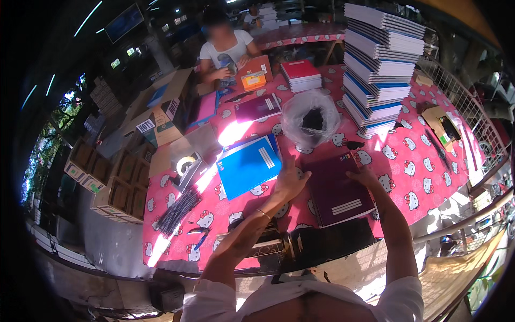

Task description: The person applies labels to the covers of several notebooks of different colors by hand.

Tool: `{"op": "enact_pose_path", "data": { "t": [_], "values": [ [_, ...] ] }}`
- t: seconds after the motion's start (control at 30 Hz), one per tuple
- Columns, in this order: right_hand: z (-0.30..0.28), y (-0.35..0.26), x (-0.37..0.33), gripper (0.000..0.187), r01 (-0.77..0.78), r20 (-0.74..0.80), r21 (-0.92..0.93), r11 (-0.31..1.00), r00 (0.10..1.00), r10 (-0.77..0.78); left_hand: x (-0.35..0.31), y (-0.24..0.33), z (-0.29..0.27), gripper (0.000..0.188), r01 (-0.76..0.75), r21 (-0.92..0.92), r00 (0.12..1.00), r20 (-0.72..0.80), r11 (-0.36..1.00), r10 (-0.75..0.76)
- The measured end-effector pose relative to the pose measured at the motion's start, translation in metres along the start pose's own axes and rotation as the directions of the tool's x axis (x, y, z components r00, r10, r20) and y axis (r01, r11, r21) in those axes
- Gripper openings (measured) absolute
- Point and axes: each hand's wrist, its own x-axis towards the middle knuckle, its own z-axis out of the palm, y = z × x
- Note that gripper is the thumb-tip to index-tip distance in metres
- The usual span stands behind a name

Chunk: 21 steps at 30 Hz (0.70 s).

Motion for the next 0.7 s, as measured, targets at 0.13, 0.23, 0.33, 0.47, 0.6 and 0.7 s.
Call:
{"op": "enact_pose_path", "data": {
  "t": [0.13,0.23,0.33,0.47,0.6,0.7],
  "values": [
    [-0.015,-0.171,-0.098,0.087,0.38,-0.239,-0.063,0.923,0.892,-0.383,-0.051,-0.119,-0.12,0.069,-0.091,0.458,0.918,0.382,0.884,-0.104],
    [0.043,-0.265,-0.202,0.069,0.761,0.041,0.306,0.572,0.59,-0.807,-0.059,-0.171,-0.119,0.066,-0.357,0.525,0.923,0.327,0.772,0.204],
    [0.111,-0.313,-0.288,0.055,0.949,0.055,0.188,0.252,0.246,-0.968,-0.055,-0.238,-0.106,0.064,-0.357,0.65,0.934,0.244,0.671,0.26],
    [0.125,-0.309,-0.307,0.05,0.906,0.294,0.026,0.422,0.396,-0.87,-0.071,-0.248,-0.122,0.05,-0.425,0.507,0.902,0.17,0.75,0.396],
    [0.107,-0.3,-0.315,0.07,0.741,0.149,0.336,0.582,0.568,-0.809,-0.044,-0.143,-0.21,0.033,-0.246,0.454,0.969,0.106,0.857,0.223],
    [0.063,-0.313,-0.277,0.081,0.689,-0.463,0.296,0.662,0.709,-0.532,-0.039,-0.072,-0.28,0.029,-0.466,0.25,0.879,0.02,0.849,0.477]
  ]
}}
